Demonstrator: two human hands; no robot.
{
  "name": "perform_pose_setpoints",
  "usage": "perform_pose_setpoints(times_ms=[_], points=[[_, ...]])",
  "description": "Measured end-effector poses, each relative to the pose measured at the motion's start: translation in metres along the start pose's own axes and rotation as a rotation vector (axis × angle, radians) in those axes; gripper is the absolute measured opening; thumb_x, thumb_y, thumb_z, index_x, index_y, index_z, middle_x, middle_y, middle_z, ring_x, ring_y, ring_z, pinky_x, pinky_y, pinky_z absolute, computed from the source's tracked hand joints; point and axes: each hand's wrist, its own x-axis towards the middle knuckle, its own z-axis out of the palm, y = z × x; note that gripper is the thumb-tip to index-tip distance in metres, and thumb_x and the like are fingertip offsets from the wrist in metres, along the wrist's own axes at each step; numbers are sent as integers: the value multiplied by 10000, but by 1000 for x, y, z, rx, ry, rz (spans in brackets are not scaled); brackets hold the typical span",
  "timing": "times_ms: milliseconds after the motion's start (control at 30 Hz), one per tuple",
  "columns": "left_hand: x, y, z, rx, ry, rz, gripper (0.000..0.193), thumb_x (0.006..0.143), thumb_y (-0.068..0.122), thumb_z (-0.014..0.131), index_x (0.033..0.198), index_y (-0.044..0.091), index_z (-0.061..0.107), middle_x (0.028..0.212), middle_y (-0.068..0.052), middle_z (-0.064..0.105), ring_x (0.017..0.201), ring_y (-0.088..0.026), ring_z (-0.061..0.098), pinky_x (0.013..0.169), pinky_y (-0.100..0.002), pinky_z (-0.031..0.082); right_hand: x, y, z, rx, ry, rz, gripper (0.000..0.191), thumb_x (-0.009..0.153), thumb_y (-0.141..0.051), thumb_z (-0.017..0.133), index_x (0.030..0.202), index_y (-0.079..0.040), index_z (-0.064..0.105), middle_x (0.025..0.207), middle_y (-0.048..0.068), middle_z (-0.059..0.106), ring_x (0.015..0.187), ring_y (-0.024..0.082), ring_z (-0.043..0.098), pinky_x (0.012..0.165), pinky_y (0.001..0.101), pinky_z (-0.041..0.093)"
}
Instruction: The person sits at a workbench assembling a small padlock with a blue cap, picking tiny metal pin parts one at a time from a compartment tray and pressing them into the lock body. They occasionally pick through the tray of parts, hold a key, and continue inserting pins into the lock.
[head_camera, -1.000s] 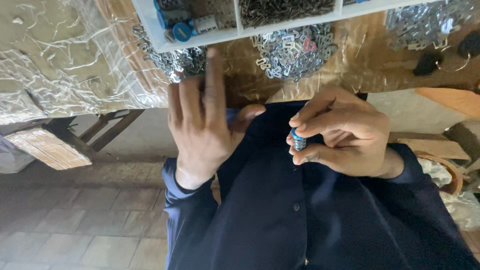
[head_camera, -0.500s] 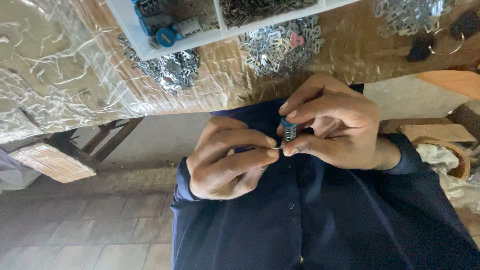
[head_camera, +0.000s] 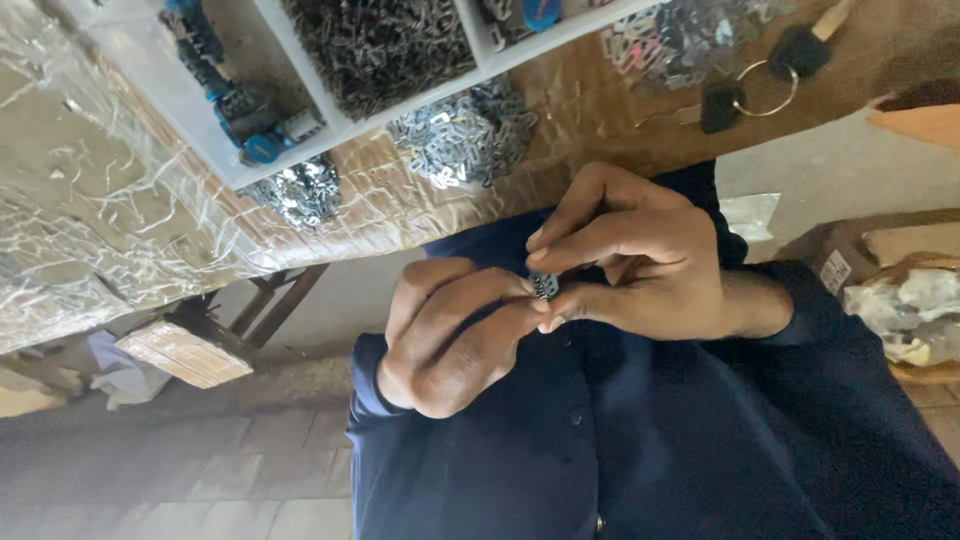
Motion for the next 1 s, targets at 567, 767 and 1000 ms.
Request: perform_pose_setpoints(times_ms=[567,767,1000], points=[[74,15,53,-332,-211,-283,290,849,108,906,1117,115,795,979,-19,607,810,-106,573,670,-292,462,-51,-38,-64,108,231,-31,258,946,-102,784,1193,-93,707,1149,122,658,887,150,711,731,234,653],[89,2,67,360,-63,14,310,952,106,830,1226,31,705,1270,-126,573,1001,-315,661,840,-407,578,-57,-26,-73,-111,481,-187,124,1009,-139,694,1132,-147,699,1039,84,696,679,121,675,520,209,560],[21,-17,29,-498,131,-241,241,968,81,827,1106,3,646,1110,-95,581,916,-236,706,724,-298,589,-36,-15,-30,80,294,-51,163,1020,16,698,1182,-6,692,1060,165,734,783,154,700,623,253,617]])
